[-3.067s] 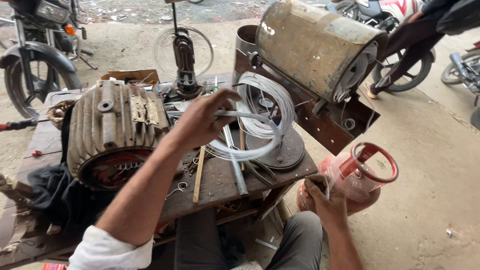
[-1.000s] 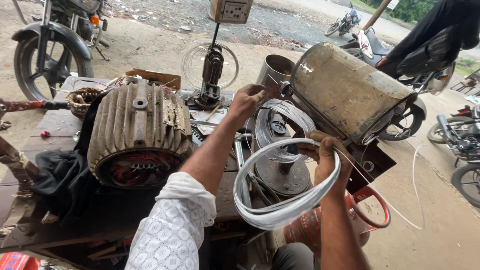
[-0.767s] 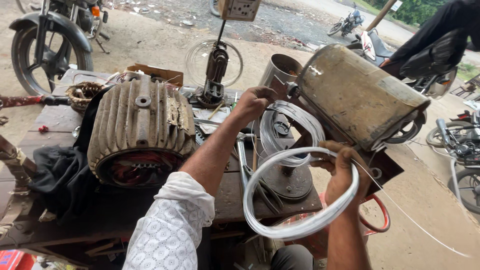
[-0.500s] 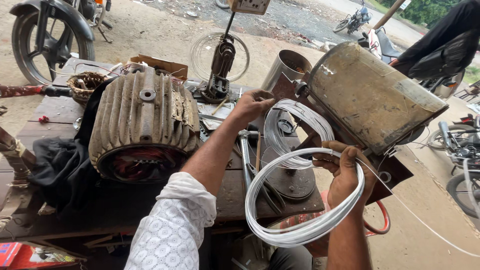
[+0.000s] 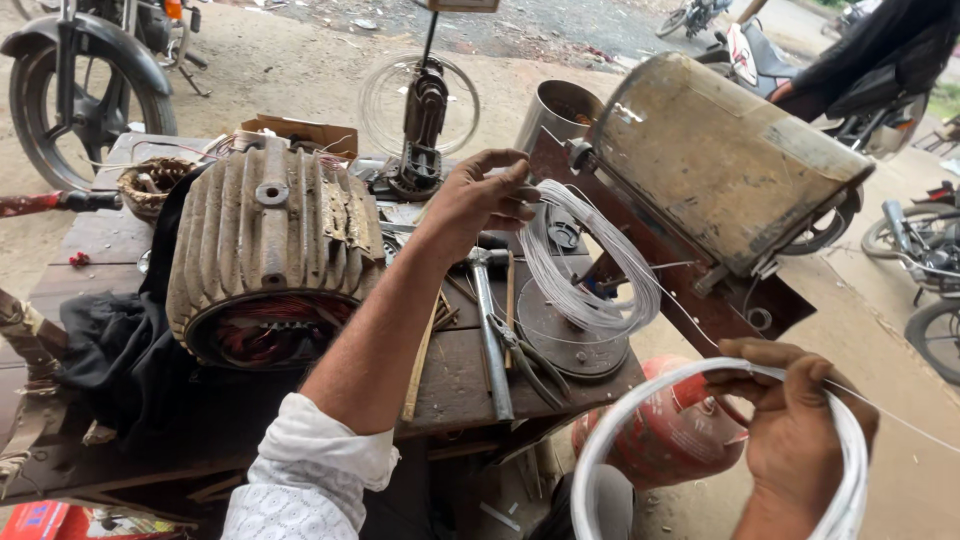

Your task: The person winds white insulated wire into a cylindrical metal housing using both hands. They repeatedly insert, adjust, and pack the wire, occasionally using a wooden stick to push the wire deeper. The person also removes and reinserts wire loops to compact the winding.

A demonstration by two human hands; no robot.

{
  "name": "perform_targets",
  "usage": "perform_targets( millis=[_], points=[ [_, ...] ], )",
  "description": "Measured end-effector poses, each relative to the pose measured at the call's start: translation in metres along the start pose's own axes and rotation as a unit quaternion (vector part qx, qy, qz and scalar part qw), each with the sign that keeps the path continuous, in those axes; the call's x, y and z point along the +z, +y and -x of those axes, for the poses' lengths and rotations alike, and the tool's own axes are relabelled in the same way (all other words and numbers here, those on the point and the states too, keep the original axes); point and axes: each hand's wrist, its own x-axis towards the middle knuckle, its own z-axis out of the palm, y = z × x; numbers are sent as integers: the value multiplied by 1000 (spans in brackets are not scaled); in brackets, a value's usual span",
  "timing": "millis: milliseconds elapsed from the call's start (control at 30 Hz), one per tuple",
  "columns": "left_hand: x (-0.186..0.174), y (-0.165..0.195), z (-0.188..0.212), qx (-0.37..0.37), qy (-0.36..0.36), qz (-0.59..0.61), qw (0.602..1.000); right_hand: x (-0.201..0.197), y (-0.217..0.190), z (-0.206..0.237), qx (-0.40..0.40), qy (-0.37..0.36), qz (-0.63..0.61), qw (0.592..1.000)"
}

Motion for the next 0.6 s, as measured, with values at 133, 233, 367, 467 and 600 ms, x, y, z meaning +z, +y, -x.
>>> perform_targets(
  millis=[133, 233, 367, 467, 600],
  points=[
    [29, -14, 1, 79, -25, -161, 983, -27, -4, 8, 31, 23, 54, 998],
    [48, -15, -5, 117, 25, -338, 934, -43, -2, 10, 63, 30, 95, 993],
    [63, -8, -13, 110, 12, -398, 911, -91, -4, 21, 99, 34, 183, 977],
    [67, -3, -17, 55, 16, -381, 923, -153, 1, 30, 169, 32, 249, 953],
    [69, -6, -22, 0, 28, -349, 937, -246, 30, 44, 212, -30, 244, 946]
  ],
)
